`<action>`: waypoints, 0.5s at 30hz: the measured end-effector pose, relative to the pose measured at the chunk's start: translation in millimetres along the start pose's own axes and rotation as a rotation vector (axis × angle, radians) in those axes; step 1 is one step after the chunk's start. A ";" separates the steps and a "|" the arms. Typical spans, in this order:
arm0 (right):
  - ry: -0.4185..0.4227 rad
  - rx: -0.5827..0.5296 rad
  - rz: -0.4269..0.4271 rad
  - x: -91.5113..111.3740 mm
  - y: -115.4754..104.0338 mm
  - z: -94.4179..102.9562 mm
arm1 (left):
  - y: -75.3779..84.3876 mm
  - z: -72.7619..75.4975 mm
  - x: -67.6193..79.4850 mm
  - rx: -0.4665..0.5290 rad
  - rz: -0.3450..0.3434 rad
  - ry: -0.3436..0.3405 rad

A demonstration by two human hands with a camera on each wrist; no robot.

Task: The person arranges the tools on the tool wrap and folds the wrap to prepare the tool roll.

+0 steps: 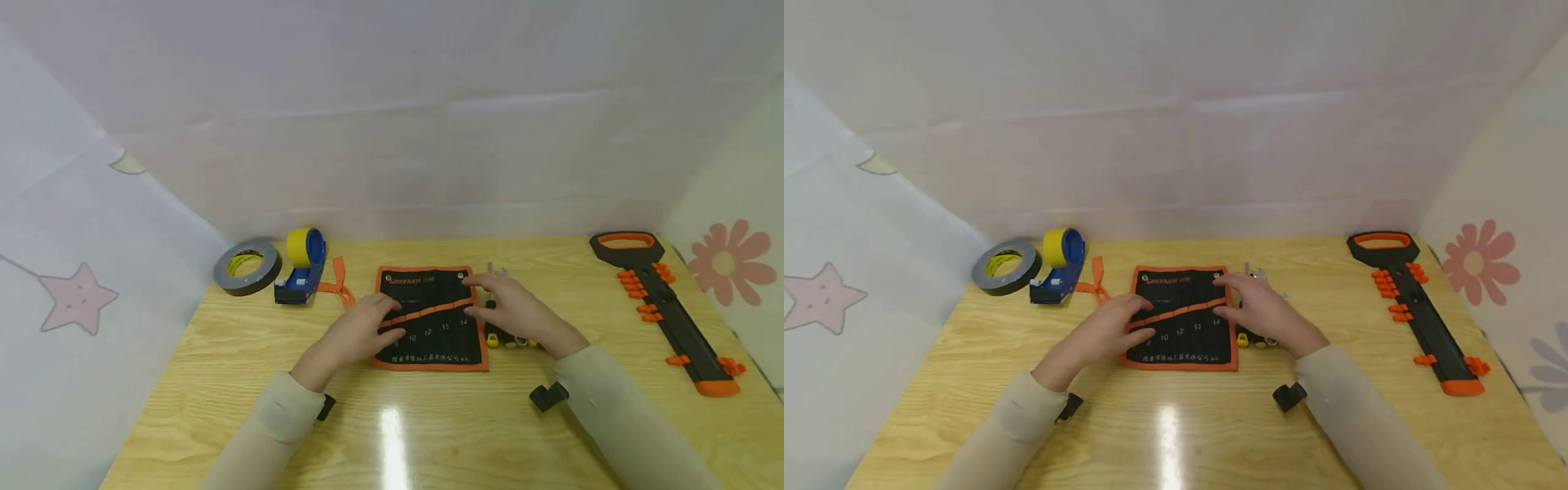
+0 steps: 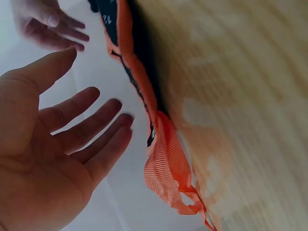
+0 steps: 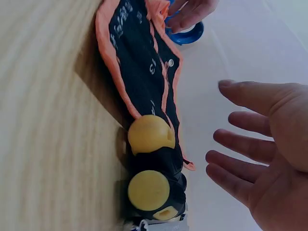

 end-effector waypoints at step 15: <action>-0.210 0.104 -0.043 -41.0 17.8 -32.6 | 4.2 -23.2 0.4 -0.008 -0.046 -0.181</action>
Point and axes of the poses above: each hand's wrist, its own x-axis away from the middle knuckle, its own z-axis out of the back of the hand, y = z × x, the point moved 9 cm from there along -x, towards the middle knuckle, and after that the axes turned 15 degrees about -x, right-handed, at the moved point
